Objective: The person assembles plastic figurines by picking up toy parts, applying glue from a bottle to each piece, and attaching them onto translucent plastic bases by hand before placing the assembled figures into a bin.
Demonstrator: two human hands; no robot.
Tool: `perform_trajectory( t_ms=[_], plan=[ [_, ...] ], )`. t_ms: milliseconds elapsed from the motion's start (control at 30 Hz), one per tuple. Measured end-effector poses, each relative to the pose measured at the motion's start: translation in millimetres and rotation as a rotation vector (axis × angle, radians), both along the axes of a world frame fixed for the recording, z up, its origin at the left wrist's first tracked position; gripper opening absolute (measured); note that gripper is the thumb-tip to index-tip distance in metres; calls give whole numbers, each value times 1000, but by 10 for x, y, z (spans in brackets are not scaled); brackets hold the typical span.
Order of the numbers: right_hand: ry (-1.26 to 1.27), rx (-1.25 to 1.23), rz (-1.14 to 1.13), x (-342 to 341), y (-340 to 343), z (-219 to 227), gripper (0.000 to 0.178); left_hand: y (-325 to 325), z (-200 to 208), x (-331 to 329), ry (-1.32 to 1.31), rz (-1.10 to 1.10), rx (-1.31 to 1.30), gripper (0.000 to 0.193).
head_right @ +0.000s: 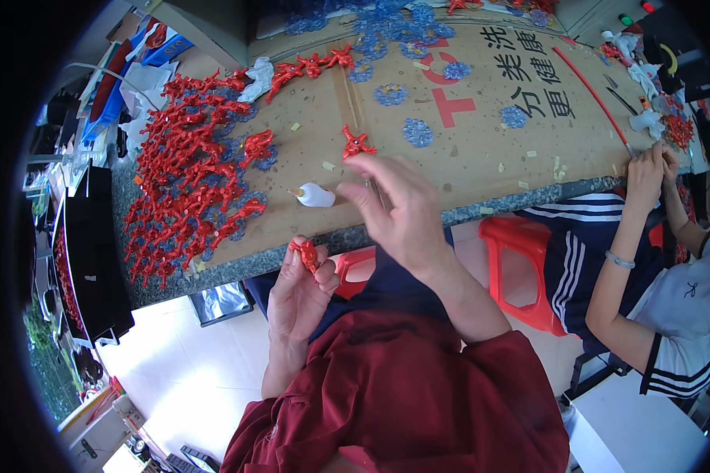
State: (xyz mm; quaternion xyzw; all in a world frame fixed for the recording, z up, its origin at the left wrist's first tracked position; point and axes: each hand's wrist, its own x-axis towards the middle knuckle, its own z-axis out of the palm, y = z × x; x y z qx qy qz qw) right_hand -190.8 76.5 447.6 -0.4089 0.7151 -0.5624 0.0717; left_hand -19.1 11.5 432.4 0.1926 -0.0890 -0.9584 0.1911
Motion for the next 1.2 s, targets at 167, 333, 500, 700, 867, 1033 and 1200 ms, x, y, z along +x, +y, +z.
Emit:
perform_trajectory(
  t_ms=[167,333,500,700,867,1033,1200],
  plan=[
    [456,188,-306,-586,114,-77,22,21,46,-97,-36,-107,-119,19],
    [435,258,-200,-1010,-125,-115,24,45,18,-103,-8,-113,-109,19],
    [495,315,-43,-1118,-315,-14,20,46,34,-99,19,-100,-128,20],
    [164,338,-11,-698,-82,214,15,38,23,-110,-9,-93,-101,24],
    [-351,89,313,-173,342,251,17,24,-15,-176,161,-160,-71,25],
    [-628,36,488,10,408,217,32,60,-41,-177,93,-170,-77,25],
    [-341,-74,533,1,408,92,34,89,-51,-189,112,-186,-71,23]
  ],
)
